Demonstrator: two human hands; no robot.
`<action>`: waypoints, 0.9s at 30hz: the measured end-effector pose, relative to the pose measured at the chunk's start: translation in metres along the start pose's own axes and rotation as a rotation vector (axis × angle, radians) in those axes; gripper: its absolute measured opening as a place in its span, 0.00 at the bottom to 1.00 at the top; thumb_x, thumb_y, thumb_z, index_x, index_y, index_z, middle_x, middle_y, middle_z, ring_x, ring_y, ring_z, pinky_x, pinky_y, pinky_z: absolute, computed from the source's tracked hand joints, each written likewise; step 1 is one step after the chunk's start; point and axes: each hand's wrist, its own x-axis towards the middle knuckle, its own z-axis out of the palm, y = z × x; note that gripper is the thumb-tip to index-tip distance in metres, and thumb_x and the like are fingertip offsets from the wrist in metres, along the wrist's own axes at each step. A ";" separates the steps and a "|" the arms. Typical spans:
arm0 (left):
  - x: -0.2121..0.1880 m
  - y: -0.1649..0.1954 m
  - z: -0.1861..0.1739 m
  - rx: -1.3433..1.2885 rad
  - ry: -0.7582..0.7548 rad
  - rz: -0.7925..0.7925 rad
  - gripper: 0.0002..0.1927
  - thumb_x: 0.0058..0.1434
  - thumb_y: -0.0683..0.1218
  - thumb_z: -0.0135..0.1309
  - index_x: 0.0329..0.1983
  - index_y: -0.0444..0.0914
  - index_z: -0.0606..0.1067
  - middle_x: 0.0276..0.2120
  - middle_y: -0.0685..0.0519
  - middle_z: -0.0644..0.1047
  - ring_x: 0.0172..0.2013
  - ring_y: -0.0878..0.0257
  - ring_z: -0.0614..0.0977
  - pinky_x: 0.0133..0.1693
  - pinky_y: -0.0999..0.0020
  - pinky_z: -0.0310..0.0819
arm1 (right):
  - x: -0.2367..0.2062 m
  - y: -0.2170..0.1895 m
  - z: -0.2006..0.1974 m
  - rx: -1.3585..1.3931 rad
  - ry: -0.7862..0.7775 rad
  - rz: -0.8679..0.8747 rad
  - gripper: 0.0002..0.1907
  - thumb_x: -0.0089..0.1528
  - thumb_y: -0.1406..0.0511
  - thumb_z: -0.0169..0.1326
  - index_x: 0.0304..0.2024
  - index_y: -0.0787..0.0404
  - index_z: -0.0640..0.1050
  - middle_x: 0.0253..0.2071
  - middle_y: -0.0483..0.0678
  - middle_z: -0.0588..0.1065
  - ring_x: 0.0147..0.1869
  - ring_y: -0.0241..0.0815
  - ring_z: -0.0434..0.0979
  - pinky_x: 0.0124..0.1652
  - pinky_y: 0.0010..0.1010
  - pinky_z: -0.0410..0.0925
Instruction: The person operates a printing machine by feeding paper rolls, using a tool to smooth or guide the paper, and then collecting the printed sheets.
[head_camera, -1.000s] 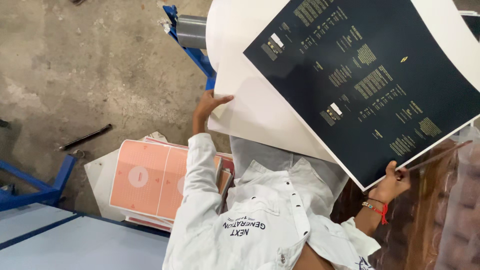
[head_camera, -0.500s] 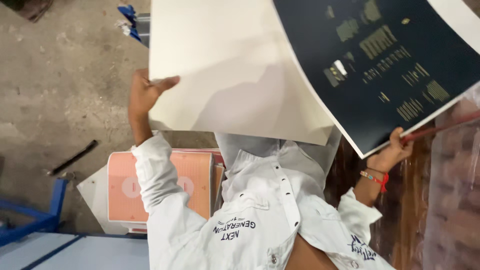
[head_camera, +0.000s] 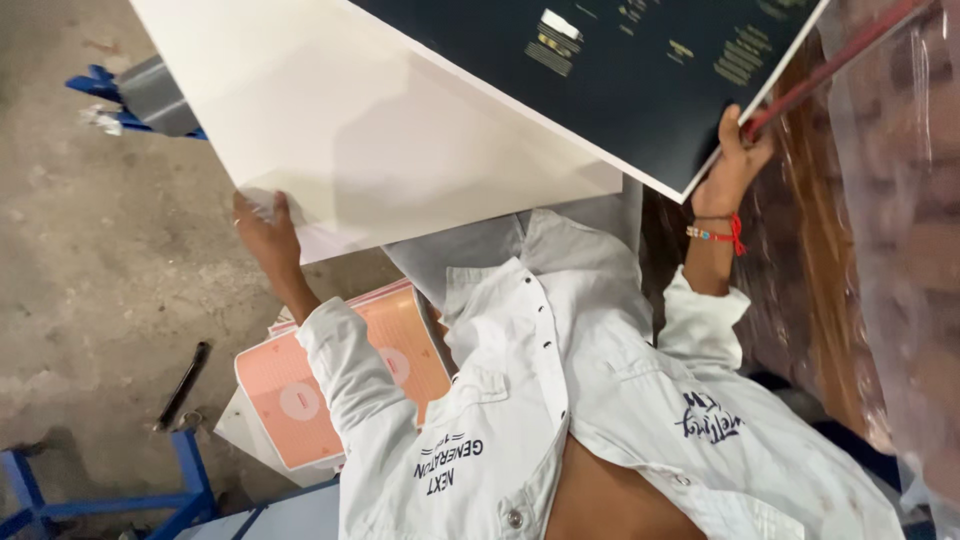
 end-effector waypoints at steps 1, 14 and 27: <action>-0.006 0.003 -0.002 0.008 0.013 0.016 0.33 0.67 0.47 0.67 0.66 0.27 0.66 0.55 0.33 0.75 0.54 0.41 0.78 0.55 0.52 0.71 | 0.000 0.000 0.000 0.007 -0.008 0.000 0.12 0.70 0.67 0.66 0.43 0.60 0.72 0.39 0.40 0.63 0.43 0.34 0.64 0.48 0.27 0.63; -0.051 -0.016 0.006 -0.420 -0.163 -0.298 0.21 0.66 0.49 0.69 0.50 0.31 0.75 0.42 0.47 0.76 0.39 0.64 0.72 0.42 0.67 0.69 | -0.002 -0.041 0.055 0.226 -0.201 0.375 0.33 0.62 0.70 0.67 0.64 0.73 0.64 0.56 0.56 0.73 0.59 0.48 0.77 0.60 0.38 0.73; -0.020 0.027 -0.019 -0.591 -0.405 -0.579 0.25 0.55 0.51 0.68 0.51 0.32 0.79 0.42 0.48 0.83 0.38 0.61 0.83 0.43 0.66 0.77 | 0.033 -0.030 0.024 0.082 -0.198 0.056 0.42 0.63 0.76 0.71 0.70 0.65 0.57 0.65 0.55 0.68 0.69 0.48 0.72 0.72 0.39 0.68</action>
